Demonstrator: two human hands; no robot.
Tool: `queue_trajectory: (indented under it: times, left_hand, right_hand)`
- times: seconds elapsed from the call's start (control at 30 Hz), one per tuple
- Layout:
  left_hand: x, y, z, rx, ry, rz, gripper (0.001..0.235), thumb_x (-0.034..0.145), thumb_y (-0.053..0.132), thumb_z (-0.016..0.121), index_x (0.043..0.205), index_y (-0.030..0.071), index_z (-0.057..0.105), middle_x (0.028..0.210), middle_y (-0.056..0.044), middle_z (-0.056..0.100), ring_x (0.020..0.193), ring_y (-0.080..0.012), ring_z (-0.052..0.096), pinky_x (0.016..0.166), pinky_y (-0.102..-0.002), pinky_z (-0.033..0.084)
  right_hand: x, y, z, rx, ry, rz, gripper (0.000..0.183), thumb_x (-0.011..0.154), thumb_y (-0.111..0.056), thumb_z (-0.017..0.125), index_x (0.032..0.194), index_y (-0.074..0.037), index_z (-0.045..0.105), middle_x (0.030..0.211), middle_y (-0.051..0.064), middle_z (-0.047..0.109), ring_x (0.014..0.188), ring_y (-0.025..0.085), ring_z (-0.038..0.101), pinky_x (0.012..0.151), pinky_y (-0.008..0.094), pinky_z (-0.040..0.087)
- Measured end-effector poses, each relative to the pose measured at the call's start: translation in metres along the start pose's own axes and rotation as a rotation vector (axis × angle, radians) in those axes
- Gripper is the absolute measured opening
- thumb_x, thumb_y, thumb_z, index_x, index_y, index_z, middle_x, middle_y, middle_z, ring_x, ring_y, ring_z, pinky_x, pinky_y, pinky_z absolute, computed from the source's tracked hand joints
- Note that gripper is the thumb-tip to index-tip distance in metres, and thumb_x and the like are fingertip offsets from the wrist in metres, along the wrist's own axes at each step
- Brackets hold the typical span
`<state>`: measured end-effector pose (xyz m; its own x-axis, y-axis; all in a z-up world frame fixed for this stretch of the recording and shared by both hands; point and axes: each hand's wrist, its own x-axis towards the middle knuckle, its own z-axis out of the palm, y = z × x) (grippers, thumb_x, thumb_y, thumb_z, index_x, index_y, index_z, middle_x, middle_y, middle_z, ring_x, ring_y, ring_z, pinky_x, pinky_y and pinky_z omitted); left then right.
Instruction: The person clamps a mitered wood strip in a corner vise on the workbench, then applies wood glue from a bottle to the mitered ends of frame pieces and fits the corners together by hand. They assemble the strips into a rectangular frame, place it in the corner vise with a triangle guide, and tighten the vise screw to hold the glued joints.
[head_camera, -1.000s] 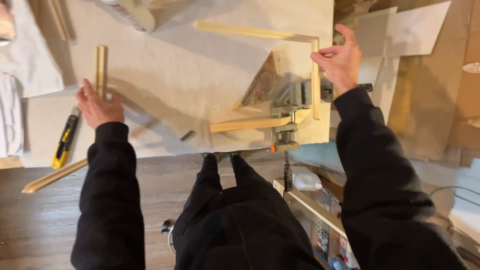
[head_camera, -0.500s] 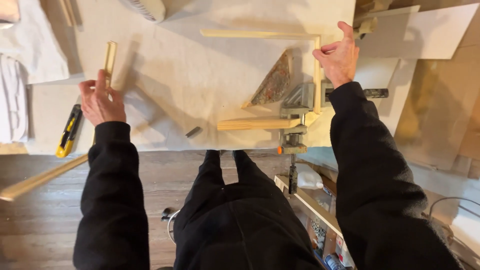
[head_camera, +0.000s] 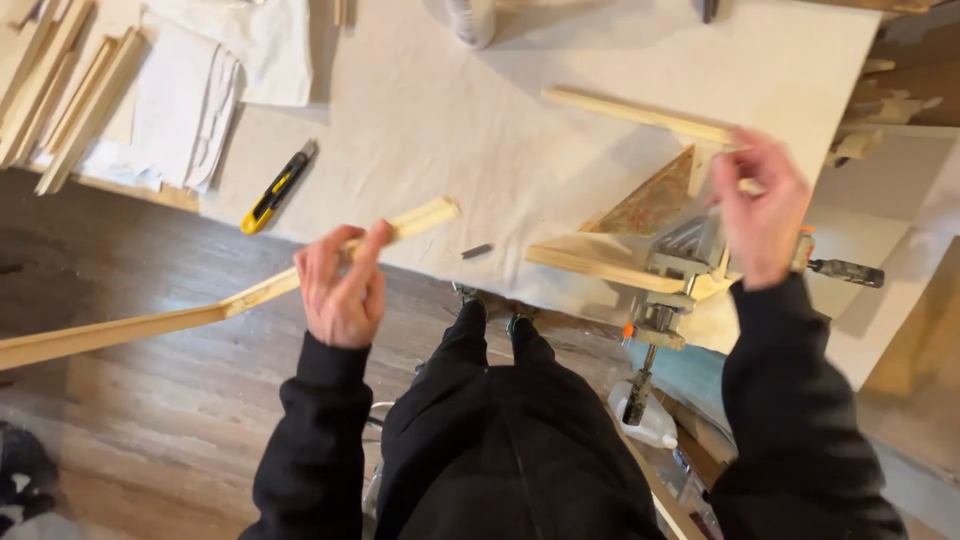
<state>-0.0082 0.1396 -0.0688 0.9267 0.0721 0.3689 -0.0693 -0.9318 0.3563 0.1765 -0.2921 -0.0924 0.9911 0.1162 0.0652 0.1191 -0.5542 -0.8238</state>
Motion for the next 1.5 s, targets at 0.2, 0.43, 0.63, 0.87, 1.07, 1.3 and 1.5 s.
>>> queue_trajectory:
  times: [0.2, 0.43, 0.63, 0.87, 1.07, 1.3, 1.5]
  left_hand:
    - [-0.002, 0.077, -0.084, -0.087, 0.014, 0.078, 0.042, 0.091, -0.004, 0.065, 0.130, 0.011, 0.071, 0.119, -0.009, 0.071, 0.103, -0.0232, 0.064, 0.092, -0.040, 0.044]
    - [-0.004, 0.104, -0.121, -0.083, 0.086, 0.142, 0.035, 0.090, -0.004, 0.072, 0.122, 0.011, 0.075, 0.115, -0.009, 0.070, 0.101, -0.0250, 0.065, 0.092, -0.043, 0.047]
    - [-0.008, 0.106, -0.126, -0.092, 0.106, 0.155, 0.036, 0.089, -0.004, 0.073, 0.121, 0.012, 0.076, 0.115, -0.008, 0.070, 0.100, -0.0242, 0.065, 0.091, -0.042, 0.047]
    - [-0.009, 0.109, -0.130, -0.098, 0.096, 0.171, 0.035, 0.089, -0.003, 0.073, 0.121, 0.012, 0.076, 0.116, -0.009, 0.070, 0.099, -0.0247, 0.065, 0.091, -0.042, 0.047]
    - [-0.009, 0.111, -0.134, -0.110, 0.099, 0.180, 0.034, 0.090, -0.002, 0.074, 0.121, 0.012, 0.076, 0.116, -0.008, 0.070, 0.100, -0.0243, 0.065, 0.091, -0.042, 0.047]
    - [-0.006, 0.114, -0.136, -0.131, 0.112, 0.189, 0.033, 0.090, -0.001, 0.075, 0.120, 0.012, 0.075, 0.116, -0.008, 0.069, 0.099, -0.0239, 0.065, 0.090, -0.042, 0.047]
    - [-0.007, 0.114, -0.137, -0.135, 0.100, 0.193, 0.033, 0.090, -0.001, 0.075, 0.120, 0.012, 0.075, 0.117, -0.008, 0.069, 0.099, -0.0247, 0.065, 0.090, -0.043, 0.047]
  right_hand:
    - [-0.067, -0.139, 0.021, 0.203, -0.380, -0.503, 0.025, 0.092, -0.011, 0.064, 0.114, -0.012, 0.077, 0.079, -0.002, 0.064, 0.060, 0.007, 0.058, 0.053, 0.025, 0.051]
    - [-0.074, -0.214, 0.009, 0.240, -0.492, -0.645, 0.027, 0.094, -0.009, 0.069, 0.120, -0.007, 0.075, 0.089, 0.003, 0.065, 0.071, 0.013, 0.063, 0.062, 0.028, 0.052]
    - [-0.084, -0.217, 0.002, 0.243, -0.441, -0.610, 0.028, 0.093, -0.009, 0.069, 0.120, -0.008, 0.075, 0.090, 0.003, 0.065, 0.070, 0.013, 0.061, 0.061, 0.028, 0.050]
    - [-0.097, -0.201, 0.005, 0.230, -0.466, -0.658, 0.031, 0.089, -0.003, 0.066, 0.117, -0.008, 0.076, 0.088, 0.003, 0.065, 0.070, 0.013, 0.061, 0.060, 0.028, 0.049]
    - [-0.104, -0.193, 0.002, 0.512, -0.347, -0.698, 0.033, 0.088, 0.003, 0.063, 0.114, -0.010, 0.078, 0.078, -0.004, 0.063, 0.060, 0.006, 0.056, 0.052, 0.025, 0.047]
    - [-0.099, -0.206, -0.004, 0.324, -0.392, -0.674, 0.027, 0.086, 0.001, 0.066, 0.110, -0.004, 0.078, 0.080, 0.003, 0.066, 0.060, 0.009, 0.056, 0.052, 0.026, 0.043]
    - [-0.090, -0.224, -0.011, 0.389, -0.421, -0.700, 0.027, 0.090, -0.002, 0.065, 0.116, -0.005, 0.073, 0.085, 0.002, 0.064, 0.065, 0.010, 0.060, 0.056, 0.026, 0.047]
